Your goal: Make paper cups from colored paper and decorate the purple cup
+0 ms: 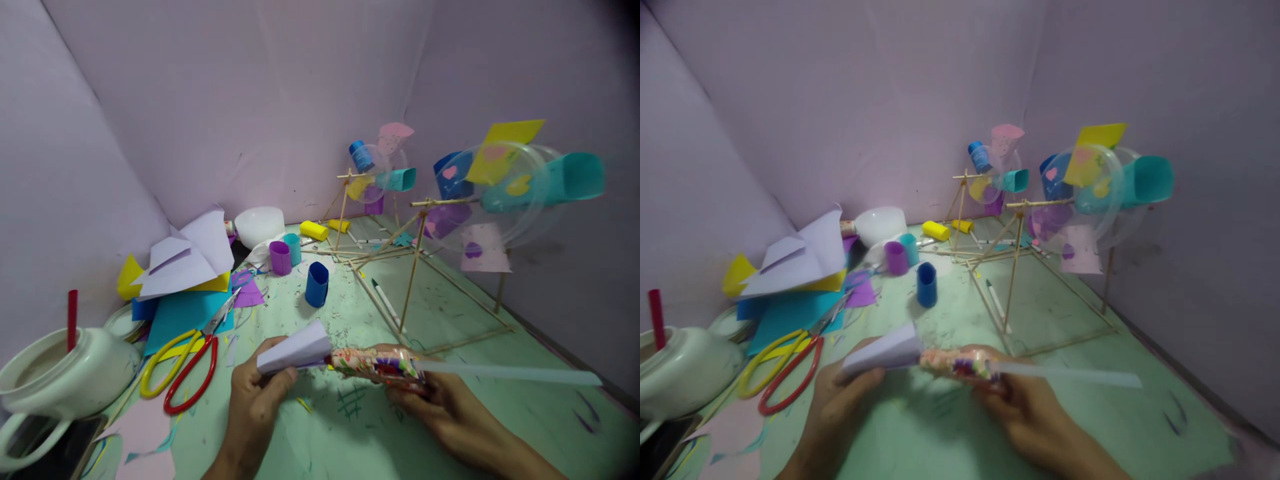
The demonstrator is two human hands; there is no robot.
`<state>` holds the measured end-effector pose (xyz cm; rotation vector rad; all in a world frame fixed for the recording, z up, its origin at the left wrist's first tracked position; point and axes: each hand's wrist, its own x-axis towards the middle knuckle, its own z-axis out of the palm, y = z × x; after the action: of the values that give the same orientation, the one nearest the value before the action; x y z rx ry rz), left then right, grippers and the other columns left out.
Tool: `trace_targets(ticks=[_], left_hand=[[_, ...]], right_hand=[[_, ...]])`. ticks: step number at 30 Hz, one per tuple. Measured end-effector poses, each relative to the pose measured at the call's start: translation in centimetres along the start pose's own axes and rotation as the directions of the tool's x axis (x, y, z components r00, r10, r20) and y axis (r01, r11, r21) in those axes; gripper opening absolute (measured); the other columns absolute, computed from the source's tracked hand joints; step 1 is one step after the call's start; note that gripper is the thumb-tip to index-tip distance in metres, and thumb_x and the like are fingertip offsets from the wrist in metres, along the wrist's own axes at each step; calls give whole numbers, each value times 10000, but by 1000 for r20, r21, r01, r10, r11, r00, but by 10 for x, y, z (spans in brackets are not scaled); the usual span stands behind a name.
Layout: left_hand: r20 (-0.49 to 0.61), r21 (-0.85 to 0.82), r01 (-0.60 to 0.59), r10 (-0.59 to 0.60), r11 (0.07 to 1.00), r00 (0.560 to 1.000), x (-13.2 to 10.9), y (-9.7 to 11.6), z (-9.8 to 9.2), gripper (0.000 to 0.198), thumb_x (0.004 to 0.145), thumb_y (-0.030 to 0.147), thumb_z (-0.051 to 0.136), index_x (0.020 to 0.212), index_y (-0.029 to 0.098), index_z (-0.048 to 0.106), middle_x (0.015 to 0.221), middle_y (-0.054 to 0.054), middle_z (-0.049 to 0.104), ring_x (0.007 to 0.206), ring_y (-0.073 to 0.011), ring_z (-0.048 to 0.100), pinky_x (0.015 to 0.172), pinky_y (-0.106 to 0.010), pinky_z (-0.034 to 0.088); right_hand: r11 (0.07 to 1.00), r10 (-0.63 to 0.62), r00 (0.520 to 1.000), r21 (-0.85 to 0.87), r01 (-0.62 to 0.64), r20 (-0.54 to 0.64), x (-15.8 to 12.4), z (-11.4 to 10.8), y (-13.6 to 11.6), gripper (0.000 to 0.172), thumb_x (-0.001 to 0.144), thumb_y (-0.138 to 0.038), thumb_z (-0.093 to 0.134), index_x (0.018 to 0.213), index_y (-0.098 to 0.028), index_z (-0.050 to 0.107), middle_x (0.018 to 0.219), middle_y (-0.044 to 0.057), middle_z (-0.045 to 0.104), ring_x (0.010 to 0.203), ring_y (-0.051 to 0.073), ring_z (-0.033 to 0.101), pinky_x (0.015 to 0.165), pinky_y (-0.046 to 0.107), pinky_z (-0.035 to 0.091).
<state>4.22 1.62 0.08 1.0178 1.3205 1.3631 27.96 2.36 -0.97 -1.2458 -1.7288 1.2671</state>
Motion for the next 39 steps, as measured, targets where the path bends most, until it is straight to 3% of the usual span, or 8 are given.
trace_targets(ticks=[4,14,18,27,33,39], left_hand=[[24,1,0,0,1000,1000,0,-2,-2,263,616,312,701,819,146,713,718,-24,634,678,-198,542,616,-267,412],[13,-4,-8,8,1000,1000,0,-1,-1,257,604,314,713,800,147,721,696,-17,635,658,-197,542,610,-268,411],[22,-23,-5,5,1000,1000,1,-3,-1,252,609,305,712,810,153,721,695,-7,640,655,-187,543,611,-264,416],[34,-31,4,-3,1000,999,1,-5,-2,259,612,311,718,818,154,720,706,-12,639,660,-188,532,618,-268,418],[40,6,-2,2,1000,999,1,-6,-4,279,628,325,711,849,155,712,725,-10,638,671,-178,520,627,-257,407],[38,-18,20,-19,1000,999,2,-9,-4,321,625,344,707,874,140,697,746,-25,631,686,-193,530,637,-279,423]], right_hand=[[1000,8,1000,18,-8,4,-1,0,-2,332,834,-279,546,1119,-183,685,969,73,726,850,233,672,796,314,543],[1000,-16,1000,12,16,-24,-2,1,-2,339,835,-285,537,1132,-192,673,966,85,722,816,237,679,767,338,563],[998,-30,999,47,31,-19,-1,1,-7,326,825,-292,559,1106,-189,689,994,90,727,878,256,686,835,362,547],[997,36,999,74,-36,5,-2,1,-5,360,828,-327,560,1124,-166,687,1037,106,713,963,278,660,921,410,498],[998,66,997,15,-66,-42,-1,1,0,359,799,-325,587,1091,-152,704,942,92,720,691,218,645,821,389,538],[999,17,1000,-29,-18,-23,-1,2,-1,384,800,-370,558,1076,-151,711,849,95,713,720,244,641,743,368,555]])
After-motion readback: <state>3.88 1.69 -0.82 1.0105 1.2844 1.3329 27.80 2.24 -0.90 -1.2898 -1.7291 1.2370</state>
